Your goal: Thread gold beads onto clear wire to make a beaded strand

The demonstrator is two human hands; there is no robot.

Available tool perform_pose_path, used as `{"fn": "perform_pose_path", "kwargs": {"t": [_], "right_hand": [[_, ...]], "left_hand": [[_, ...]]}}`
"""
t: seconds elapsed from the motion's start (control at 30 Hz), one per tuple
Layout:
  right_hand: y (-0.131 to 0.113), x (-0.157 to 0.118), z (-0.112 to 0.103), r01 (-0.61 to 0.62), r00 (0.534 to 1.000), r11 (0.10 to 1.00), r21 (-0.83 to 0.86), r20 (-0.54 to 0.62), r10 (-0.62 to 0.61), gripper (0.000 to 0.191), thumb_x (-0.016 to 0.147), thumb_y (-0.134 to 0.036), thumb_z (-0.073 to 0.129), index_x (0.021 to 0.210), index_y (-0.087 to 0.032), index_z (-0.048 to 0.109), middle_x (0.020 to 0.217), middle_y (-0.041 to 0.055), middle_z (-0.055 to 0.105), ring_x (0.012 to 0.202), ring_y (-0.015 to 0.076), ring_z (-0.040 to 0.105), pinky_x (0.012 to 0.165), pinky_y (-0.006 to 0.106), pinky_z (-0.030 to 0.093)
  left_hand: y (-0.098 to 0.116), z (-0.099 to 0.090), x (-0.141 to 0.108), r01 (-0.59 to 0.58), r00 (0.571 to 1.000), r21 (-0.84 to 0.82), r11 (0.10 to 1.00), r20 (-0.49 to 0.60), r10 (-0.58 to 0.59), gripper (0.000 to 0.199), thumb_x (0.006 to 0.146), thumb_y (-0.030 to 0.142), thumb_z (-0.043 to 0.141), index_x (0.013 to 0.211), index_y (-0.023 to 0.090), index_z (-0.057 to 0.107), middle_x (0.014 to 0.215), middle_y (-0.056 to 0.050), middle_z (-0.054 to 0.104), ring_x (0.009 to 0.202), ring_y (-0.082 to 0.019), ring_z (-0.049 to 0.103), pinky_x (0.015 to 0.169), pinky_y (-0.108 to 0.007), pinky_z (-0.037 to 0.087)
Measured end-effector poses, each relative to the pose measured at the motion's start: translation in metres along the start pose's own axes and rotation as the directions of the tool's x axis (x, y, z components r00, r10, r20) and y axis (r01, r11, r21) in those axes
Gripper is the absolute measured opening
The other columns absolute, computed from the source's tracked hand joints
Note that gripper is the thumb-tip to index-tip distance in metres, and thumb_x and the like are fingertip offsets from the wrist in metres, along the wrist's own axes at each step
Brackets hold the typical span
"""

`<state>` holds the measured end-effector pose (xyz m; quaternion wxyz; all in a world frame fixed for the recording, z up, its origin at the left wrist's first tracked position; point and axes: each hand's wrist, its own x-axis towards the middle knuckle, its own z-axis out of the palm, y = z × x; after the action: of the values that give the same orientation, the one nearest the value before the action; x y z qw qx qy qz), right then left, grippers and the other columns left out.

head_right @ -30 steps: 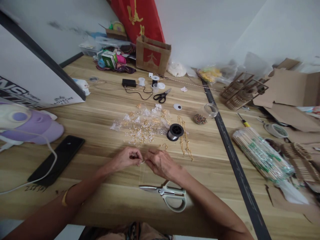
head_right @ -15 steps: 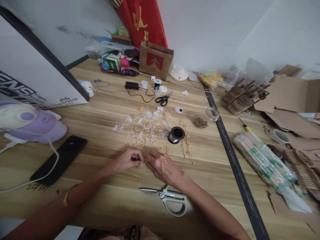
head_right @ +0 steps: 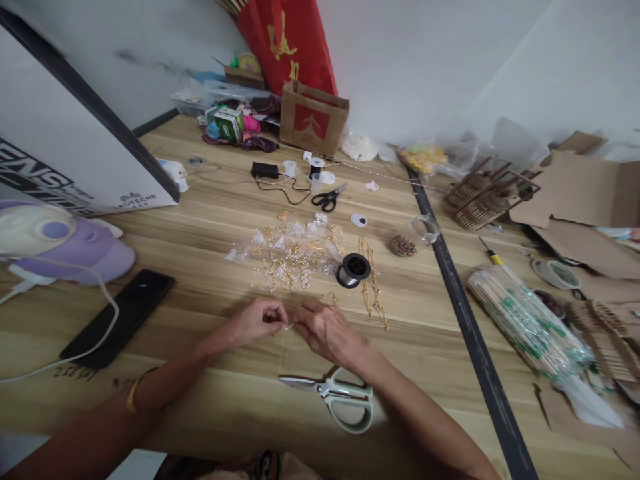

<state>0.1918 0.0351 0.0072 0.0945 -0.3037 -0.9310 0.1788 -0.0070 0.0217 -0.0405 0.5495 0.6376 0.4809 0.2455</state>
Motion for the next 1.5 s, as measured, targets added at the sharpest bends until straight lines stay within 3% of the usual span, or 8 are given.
{"fn": "perform_pose_path", "kwargs": {"t": [0.43, 1.2, 1.33, 1.5], "right_hand": [[0.000, 0.000, 0.010, -0.039, 0.999, 0.995, 0.089, 0.039, 0.035, 0.008, 0.090, -0.019, 0.052, 0.094, -0.019, 0.060, 0.083, 0.0029, 0.063, 0.069, 0.0130, 0.058, 0.061, 0.021, 0.036], [-0.004, 0.001, 0.006, -0.042, 0.999, 0.984, 0.172, 0.038, 0.036, 0.015, 0.092, -0.016, 0.048, 0.098, -0.020, 0.061, 0.085, 0.0025, 0.066, 0.068, 0.0112, 0.059, 0.061, 0.020, 0.035], [-0.002, 0.001, 0.006, -0.063, 0.996, 0.987, 0.147, 0.065, 0.054, 0.016, 0.092, -0.017, 0.048, 0.100, -0.020, 0.061, 0.083, 0.0029, 0.067, 0.068, 0.0117, 0.060, 0.062, 0.020, 0.036], [0.003, 0.000, 0.007, -0.080, 0.996, 0.996, 0.045, 0.053, 0.077, 0.011, 0.091, -0.020, 0.051, 0.090, -0.018, 0.062, 0.077, 0.0025, 0.065, 0.066, 0.0124, 0.058, 0.060, 0.022, 0.033]], "left_hand": [[-0.001, 0.001, 0.000, -0.009, 1.000, 0.015, 1.000, 0.003, 0.009, 0.004, 0.069, 0.015, 0.058, 0.069, 0.013, 0.061, 0.053, 0.003, 0.055, 0.049, -0.009, 0.048, 0.046, -0.017, 0.034], [-0.007, 0.002, 0.002, 0.034, 0.999, -0.061, 0.998, 0.013, -0.033, 0.007, 0.070, 0.019, 0.060, 0.069, 0.012, 0.062, 0.050, 0.003, 0.055, 0.047, -0.009, 0.050, 0.045, -0.017, 0.035], [-0.005, 0.001, 0.002, 0.019, 1.000, -0.054, 0.998, 0.011, -0.018, 0.006, 0.069, 0.016, 0.059, 0.070, 0.012, 0.062, 0.052, 0.002, 0.056, 0.048, -0.009, 0.051, 0.046, -0.018, 0.036], [-0.008, 0.000, 0.003, 0.001, 1.000, -0.076, 0.997, 0.007, 0.000, 0.006, 0.068, 0.014, 0.058, 0.069, 0.012, 0.063, 0.053, 0.002, 0.057, 0.048, -0.009, 0.051, 0.046, -0.018, 0.037]]}}
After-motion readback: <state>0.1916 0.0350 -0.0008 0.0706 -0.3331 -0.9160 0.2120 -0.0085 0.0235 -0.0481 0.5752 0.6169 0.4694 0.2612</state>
